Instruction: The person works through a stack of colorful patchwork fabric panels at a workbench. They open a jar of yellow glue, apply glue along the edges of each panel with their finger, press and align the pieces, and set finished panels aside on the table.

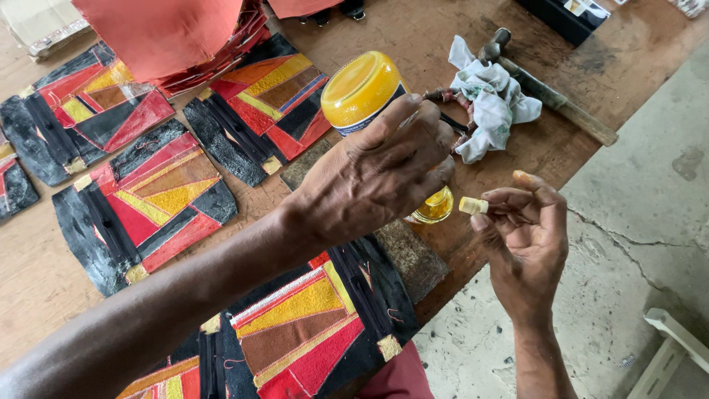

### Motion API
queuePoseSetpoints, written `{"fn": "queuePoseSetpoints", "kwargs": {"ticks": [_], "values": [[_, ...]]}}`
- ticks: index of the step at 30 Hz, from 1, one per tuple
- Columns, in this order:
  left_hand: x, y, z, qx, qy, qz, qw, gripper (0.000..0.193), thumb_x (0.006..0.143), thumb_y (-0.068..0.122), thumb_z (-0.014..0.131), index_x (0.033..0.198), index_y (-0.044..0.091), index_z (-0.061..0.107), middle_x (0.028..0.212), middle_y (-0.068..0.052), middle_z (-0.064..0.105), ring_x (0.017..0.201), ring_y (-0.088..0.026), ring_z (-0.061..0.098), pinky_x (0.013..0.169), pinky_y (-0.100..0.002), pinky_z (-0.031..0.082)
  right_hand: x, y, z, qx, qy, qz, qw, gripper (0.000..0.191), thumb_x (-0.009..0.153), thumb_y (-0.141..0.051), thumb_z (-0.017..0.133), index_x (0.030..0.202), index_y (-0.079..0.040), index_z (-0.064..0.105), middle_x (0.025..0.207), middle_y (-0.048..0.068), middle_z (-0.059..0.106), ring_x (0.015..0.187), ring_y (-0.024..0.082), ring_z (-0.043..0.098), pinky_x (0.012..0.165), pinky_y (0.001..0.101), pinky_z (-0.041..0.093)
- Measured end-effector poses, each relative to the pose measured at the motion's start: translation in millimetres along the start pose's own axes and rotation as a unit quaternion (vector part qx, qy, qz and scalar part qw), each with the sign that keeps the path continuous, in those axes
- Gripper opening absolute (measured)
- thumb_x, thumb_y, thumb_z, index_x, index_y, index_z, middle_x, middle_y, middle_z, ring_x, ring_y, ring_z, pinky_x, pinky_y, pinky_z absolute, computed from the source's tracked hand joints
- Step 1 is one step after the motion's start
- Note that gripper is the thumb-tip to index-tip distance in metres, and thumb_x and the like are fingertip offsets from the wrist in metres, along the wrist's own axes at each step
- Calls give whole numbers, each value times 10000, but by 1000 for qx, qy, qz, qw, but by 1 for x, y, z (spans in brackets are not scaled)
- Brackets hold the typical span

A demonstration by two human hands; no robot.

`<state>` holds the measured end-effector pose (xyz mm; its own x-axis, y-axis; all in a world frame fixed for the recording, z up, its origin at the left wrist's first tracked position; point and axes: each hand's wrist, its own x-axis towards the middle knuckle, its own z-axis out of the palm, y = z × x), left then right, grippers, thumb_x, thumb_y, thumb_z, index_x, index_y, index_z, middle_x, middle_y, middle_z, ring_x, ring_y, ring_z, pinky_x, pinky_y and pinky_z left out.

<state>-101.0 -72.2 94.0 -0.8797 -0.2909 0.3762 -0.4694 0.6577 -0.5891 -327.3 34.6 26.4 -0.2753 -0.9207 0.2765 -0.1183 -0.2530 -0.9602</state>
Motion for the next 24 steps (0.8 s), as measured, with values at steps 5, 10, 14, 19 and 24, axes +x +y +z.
{"fn": "queuePoseSetpoints", "kwargs": {"ticks": [5, 10, 14, 19, 24], "values": [[4, -1, -7, 3, -1, 7, 1000, 490, 942, 360, 580, 1429, 321, 603, 1505, -8, 552, 1466, -291, 409, 1247, -503, 99, -1, -5, 0, -2, -2, 3, 1000, 586, 978, -66, 742, 1460, -1, 416, 1194, 102, 643, 1171, 154, 640, 1064, 330, 577], [11, -3, -12, -8, -31, 40, 999, 564, 894, 343, 593, 1455, 293, 568, 1409, -13, 591, 1428, -275, 440, 1249, -488, 118, -1, -6, -1, -15, -2, -7, 1000, 585, 986, -74, 732, 1467, -13, 403, 1187, 104, 645, 1163, 152, 641, 1061, 335, 578], [15, -4, -15, 19, -19, 34, 999, 611, 868, 335, 612, 1471, 245, 565, 1374, -17, 604, 1410, -269, 457, 1239, -489, 156, -2, -4, -2, -17, 1, -3, 1000, 595, 982, -68, 740, 1472, -9, 406, 1188, 107, 640, 1163, 154, 634, 1064, 336, 574], [19, -6, -16, 34, -12, 34, 999, 550, 883, 314, 644, 1419, 192, 625, 1309, -26, 629, 1392, -272, 473, 1228, -485, 193, -1, -3, -2, -7, -2, -4, 1000, 594, 984, -60, 736, 1476, -9, 407, 1196, 113, 647, 1170, 160, 637, 1067, 339, 575], [17, -9, -16, -10, -19, 47, 999, 499, 823, 315, 663, 1318, 261, 649, 1297, -5, 630, 1384, -268, 471, 1215, -472, 212, 2, -4, 1, 15, -5, -2, 1000, 622, 958, -34, 745, 1474, -6, 398, 1207, 115, 643, 1169, 159, 637, 1069, 330, 564]]}}
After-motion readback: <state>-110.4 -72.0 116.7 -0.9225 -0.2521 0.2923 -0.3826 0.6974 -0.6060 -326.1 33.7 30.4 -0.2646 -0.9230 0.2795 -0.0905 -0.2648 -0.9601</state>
